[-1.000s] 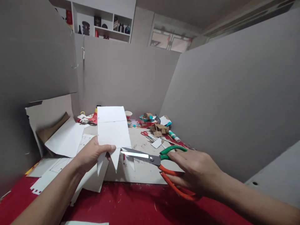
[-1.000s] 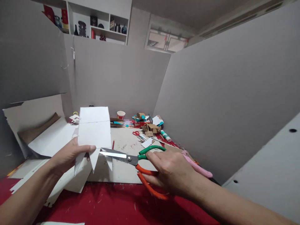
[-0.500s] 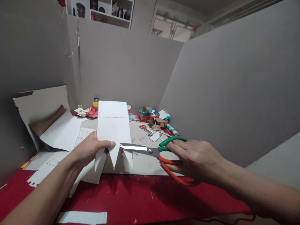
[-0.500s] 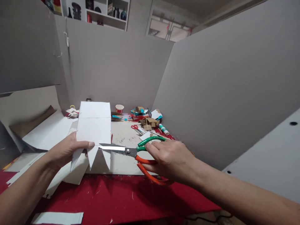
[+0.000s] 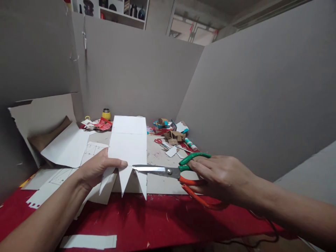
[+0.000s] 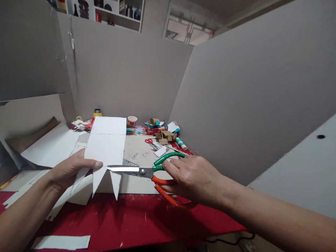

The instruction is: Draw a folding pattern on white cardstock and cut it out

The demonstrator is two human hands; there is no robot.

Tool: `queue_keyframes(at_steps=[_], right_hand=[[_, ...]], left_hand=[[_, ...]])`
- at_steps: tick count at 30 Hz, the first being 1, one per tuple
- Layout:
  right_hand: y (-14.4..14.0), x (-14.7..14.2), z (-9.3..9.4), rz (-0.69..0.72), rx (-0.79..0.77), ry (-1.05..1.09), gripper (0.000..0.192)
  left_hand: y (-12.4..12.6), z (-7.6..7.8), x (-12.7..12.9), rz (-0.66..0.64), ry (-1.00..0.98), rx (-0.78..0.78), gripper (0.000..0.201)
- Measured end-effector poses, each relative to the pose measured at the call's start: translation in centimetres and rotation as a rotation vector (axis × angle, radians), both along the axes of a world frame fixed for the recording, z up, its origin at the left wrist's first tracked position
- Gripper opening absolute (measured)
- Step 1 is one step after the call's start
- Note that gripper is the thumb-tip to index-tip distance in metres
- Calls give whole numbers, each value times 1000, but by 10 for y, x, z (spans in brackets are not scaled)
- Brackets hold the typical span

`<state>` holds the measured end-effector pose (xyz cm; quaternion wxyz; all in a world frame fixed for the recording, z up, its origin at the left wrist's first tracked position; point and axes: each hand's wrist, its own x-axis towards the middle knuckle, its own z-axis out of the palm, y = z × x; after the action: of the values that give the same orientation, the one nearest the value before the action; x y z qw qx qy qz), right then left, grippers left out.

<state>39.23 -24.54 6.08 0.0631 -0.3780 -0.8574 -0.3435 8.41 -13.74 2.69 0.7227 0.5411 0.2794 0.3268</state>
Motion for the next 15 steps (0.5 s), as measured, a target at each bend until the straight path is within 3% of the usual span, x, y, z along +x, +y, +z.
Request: queue_keyframes(at_steps=[15], right_hand=[[-6,-6,1,21,-32,10,45]], left_hand=[[6,-6,1,-63,-18,-76,35]])
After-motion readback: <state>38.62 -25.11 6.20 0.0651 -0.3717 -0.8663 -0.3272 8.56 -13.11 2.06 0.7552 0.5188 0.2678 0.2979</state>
